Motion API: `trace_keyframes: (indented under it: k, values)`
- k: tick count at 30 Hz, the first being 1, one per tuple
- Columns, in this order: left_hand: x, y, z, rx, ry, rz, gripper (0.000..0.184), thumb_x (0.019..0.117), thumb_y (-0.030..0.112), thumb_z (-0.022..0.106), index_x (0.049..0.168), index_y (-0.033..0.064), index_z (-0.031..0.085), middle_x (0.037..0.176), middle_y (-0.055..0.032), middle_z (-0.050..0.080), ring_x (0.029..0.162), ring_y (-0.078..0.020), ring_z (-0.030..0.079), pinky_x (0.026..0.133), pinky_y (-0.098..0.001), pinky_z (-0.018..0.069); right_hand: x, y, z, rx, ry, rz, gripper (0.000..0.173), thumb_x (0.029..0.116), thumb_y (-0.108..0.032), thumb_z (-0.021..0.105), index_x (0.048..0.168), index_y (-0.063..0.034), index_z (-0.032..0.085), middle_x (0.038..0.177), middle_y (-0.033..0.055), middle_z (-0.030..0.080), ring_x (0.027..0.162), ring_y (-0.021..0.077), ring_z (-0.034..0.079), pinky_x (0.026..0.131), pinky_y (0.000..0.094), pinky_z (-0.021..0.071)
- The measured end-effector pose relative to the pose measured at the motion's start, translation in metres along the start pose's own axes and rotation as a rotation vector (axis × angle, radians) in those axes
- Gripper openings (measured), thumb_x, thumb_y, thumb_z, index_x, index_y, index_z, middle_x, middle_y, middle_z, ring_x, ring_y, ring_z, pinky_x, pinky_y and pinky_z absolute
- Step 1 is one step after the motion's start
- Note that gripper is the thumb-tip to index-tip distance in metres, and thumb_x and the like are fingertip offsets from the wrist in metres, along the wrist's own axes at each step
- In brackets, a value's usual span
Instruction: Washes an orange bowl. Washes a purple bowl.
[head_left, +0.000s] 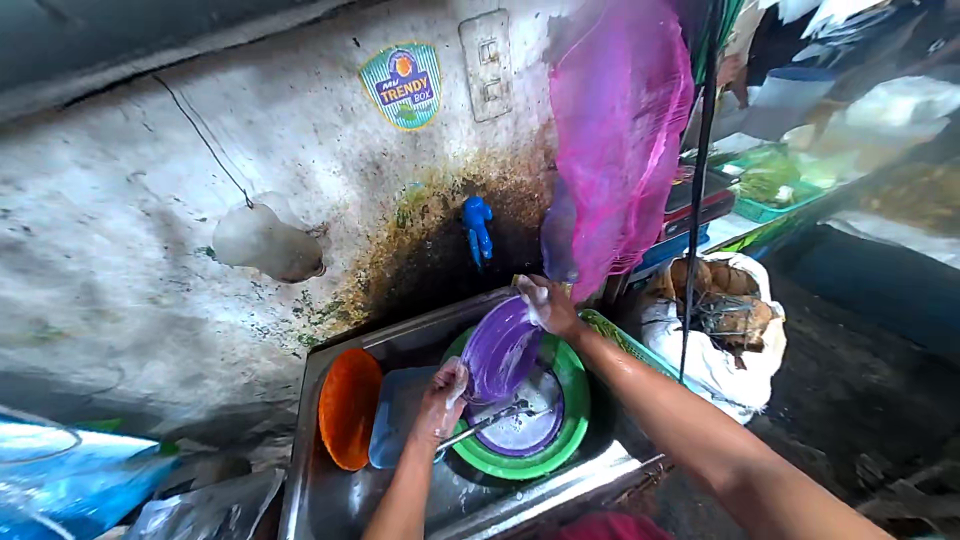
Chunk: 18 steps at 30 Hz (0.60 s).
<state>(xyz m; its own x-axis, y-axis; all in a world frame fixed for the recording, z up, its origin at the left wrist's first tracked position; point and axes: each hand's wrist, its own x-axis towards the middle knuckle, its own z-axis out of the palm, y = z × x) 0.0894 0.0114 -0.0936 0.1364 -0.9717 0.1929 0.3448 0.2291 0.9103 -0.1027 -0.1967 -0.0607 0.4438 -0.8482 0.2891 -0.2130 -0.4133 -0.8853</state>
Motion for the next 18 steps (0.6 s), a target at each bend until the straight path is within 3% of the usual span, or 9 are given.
trace_keyframes:
  k: [2,3,6,9,11,13,15,17,18]
  values:
    - [0.0,0.009,0.013,0.128,-0.031,-0.098,0.049,0.0954,0.026,0.071,0.135,0.002,0.055,0.118,-0.0115,0.069,0.108,-0.0204,0.068,0.097,-0.042,0.0572,0.0,-0.01,-0.004,-0.144,-0.041,-0.103,0.043,0.1031,-0.044,0.052,0.107,-0.0059,0.071,0.091,0.0106,0.072,0.087,0.0217,0.07,0.084,0.0486,0.0584]
    - [0.0,0.012,0.025,0.271,-0.015,-0.138,0.058,0.0904,0.02,0.076,0.139,-0.0014,0.051,0.121,-0.0119,0.07,0.11,-0.0194,0.069,0.098,-0.0398,0.0582,-0.005,-0.022,0.001,-0.233,-0.103,-0.149,0.045,0.1031,-0.045,0.053,0.113,-0.0061,0.071,0.098,0.0128,0.073,0.094,0.0256,0.071,0.089,0.0523,0.0579]
    - [0.001,-0.007,0.041,0.525,0.055,-0.066,0.057,0.0845,0.009,0.08,0.134,-0.0053,0.055,0.119,-0.0095,0.071,0.111,-0.0122,0.069,0.1,-0.0321,0.0573,-0.04,-0.056,0.038,-0.521,-0.219,-0.407,0.048,0.1052,-0.047,0.047,0.119,-0.0077,0.07,0.115,0.0159,0.072,0.113,0.0348,0.067,0.1,0.0591,0.0499]
    - [-0.006,-0.02,0.036,0.277,0.244,-0.042,0.045,0.0825,-0.002,0.069,0.125,-0.0008,0.053,0.104,-0.0017,0.07,0.096,-0.0074,0.068,0.088,-0.0297,0.0589,-0.066,-0.051,0.07,-0.365,-0.212,-0.649,0.037,0.1033,-0.044,0.051,0.114,-0.0158,0.071,0.129,0.0028,0.07,0.133,0.0226,0.057,0.121,0.0492,0.0357]
    - [-0.006,-0.009,0.03,0.206,0.251,-0.065,0.055,0.0824,-0.004,0.072,0.133,-0.0049,0.05,0.111,-0.0088,0.07,0.099,-0.0143,0.07,0.09,-0.035,0.0606,-0.06,-0.042,0.07,-0.283,-0.156,-0.524,0.037,0.1042,-0.037,0.051,0.123,-0.0111,0.07,0.137,0.0069,0.066,0.136,0.024,0.055,0.12,0.0491,0.0372]
    - [-0.007,0.004,0.03,0.082,0.239,-0.072,0.061,0.0886,0.004,0.074,0.141,-0.0041,0.044,0.12,-0.0137,0.069,0.107,-0.0211,0.07,0.096,-0.0418,0.0594,-0.046,-0.03,0.063,-0.23,0.018,-0.261,0.041,0.1049,-0.03,0.047,0.129,-0.0038,0.066,0.131,0.0179,0.066,0.122,0.0313,0.064,0.104,0.0517,0.0518]
    - [-0.006,0.007,0.034,-0.012,0.281,-0.049,0.051,0.0985,0.024,0.066,0.14,0.0001,0.047,0.12,-0.0111,0.068,0.109,-0.0192,0.068,0.098,-0.042,0.0575,-0.055,-0.027,0.066,-0.183,0.094,-0.173,0.043,0.1044,-0.031,0.049,0.132,-0.001,0.061,0.132,0.022,0.064,0.121,0.0336,0.064,0.102,0.0516,0.0538]
    - [0.0,-0.001,0.038,-0.051,0.343,-0.027,0.048,0.1054,0.041,0.049,0.133,0.0026,0.054,0.114,-0.0076,0.071,0.105,-0.0158,0.069,0.095,-0.0393,0.0581,-0.08,-0.039,0.079,-0.231,0.018,-0.375,0.038,0.103,-0.03,0.055,0.129,-0.005,0.066,0.131,0.0147,0.067,0.126,0.0281,0.062,0.107,0.049,0.0498]
    - [0.001,-0.007,0.04,-0.048,0.378,-0.038,0.042,0.1071,0.038,0.04,0.127,0.0041,0.055,0.108,-0.0054,0.071,0.1,-0.0139,0.069,0.091,-0.0377,0.0589,-0.086,-0.044,0.085,-0.3,-0.003,-0.497,0.038,0.1038,-0.031,0.055,0.133,-0.0103,0.067,0.137,0.0091,0.066,0.133,0.0257,0.058,0.114,0.0501,0.0446]
